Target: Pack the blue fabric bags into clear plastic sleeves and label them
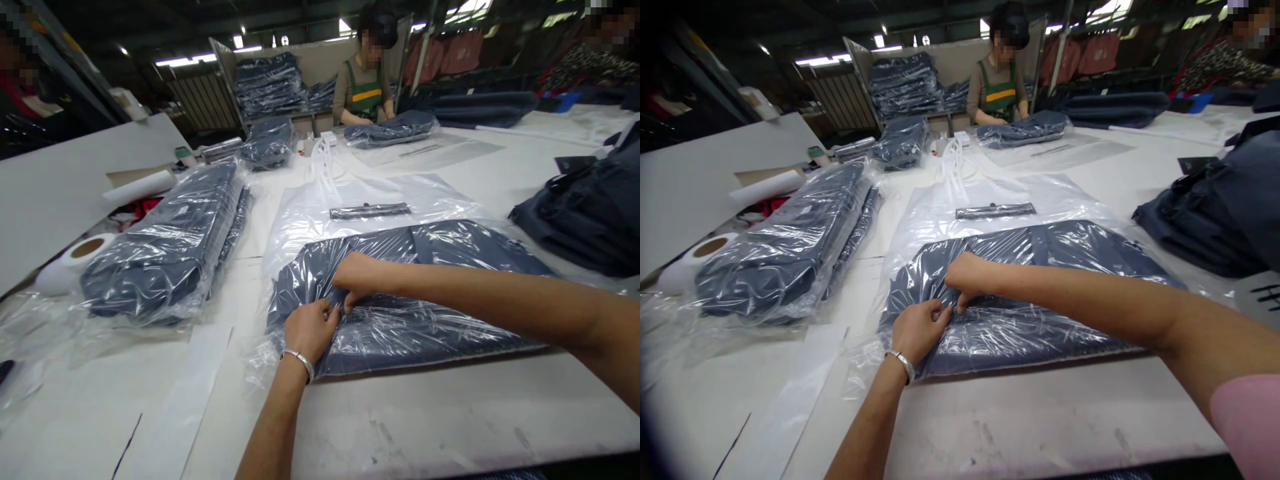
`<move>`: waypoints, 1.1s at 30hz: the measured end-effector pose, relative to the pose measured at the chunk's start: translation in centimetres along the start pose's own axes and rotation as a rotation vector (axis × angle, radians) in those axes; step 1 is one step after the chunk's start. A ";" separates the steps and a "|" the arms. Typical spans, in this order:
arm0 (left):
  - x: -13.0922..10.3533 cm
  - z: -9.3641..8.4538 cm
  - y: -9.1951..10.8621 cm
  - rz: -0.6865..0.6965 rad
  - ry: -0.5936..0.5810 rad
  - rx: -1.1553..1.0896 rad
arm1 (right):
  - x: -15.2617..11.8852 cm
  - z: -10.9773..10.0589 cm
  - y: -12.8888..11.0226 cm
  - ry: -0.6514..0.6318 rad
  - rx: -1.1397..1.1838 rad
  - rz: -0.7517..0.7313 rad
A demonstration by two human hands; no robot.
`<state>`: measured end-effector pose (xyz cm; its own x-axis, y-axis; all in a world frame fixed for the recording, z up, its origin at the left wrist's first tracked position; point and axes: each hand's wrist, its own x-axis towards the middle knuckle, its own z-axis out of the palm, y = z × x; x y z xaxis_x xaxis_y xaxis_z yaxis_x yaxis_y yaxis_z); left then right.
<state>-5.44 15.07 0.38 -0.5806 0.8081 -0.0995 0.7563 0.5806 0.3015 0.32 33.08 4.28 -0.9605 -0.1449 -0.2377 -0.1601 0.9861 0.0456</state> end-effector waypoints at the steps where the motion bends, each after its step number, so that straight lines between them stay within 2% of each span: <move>1: 0.0 0.1 0.0 0.002 0.001 0.002 | 0.3 0.2 0.5 0.001 0.010 0.032; 6: 0.1 0.3 -0.1 0.011 0.017 0.022 | 0.7 1.1 3.0 0.016 0.187 0.211; 9: 0.2 0.3 -0.1 0.005 0.028 0.048 | -1.2 1.4 2.2 0.209 0.217 0.334; 12: 0.2 0.1 0.1 0.006 0.048 0.089 | -5.3 1.8 -1.1 0.501 0.352 0.410; 14: 0.0 -0.1 0.3 0.007 0.066 0.124 | -8.9 2.6 -4.1 0.619 0.599 0.379; 15: -0.1 -0.1 0.5 0.009 0.078 0.145 | -10.8 3.2 -5.7 0.615 0.756 0.355; 17: -0.4 -0.2 0.9 0.020 0.103 0.192 | -14.5 5.0 -8.3 0.523 1.077 0.359; 19: -0.5 -0.4 1.2 0.032 0.121 0.239 | -17.5 7.4 -10.3 0.452 1.355 0.437; 22: -0.1 -1.1 1.3 0.048 0.129 0.299 | -20.7 11.1 -11.8 0.435 1.673 0.643; 25: 0.6 -2.7 1.2 0.057 0.158 0.352 | -22.8 13.4 -12.5 0.519 2.049 0.803; 27: 0.8 -4.1 1.5 0.050 0.202 0.377 | -23.7 13.7 -12.8 0.622 2.319 0.769; 29: 0.4 -5.2 2.2 0.051 0.259 0.386 | -24.2 13.5 -13.2 0.703 2.522 0.669; 31: -0.4 -5.2 3.4 0.100 0.305 0.377 | -24.0 13.3 -13.4 0.759 2.636 0.593; 33: -1.2 -3.7 4.5 0.246 0.275 0.346 | -23.4 13.2 -13.4 0.811 2.694 0.578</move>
<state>-2.43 16.36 5.38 -0.3949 0.8962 0.2022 0.9095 0.4125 -0.0518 27.96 24.33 -3.54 -0.7581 0.4793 -0.4423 -0.2366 -0.8341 -0.4983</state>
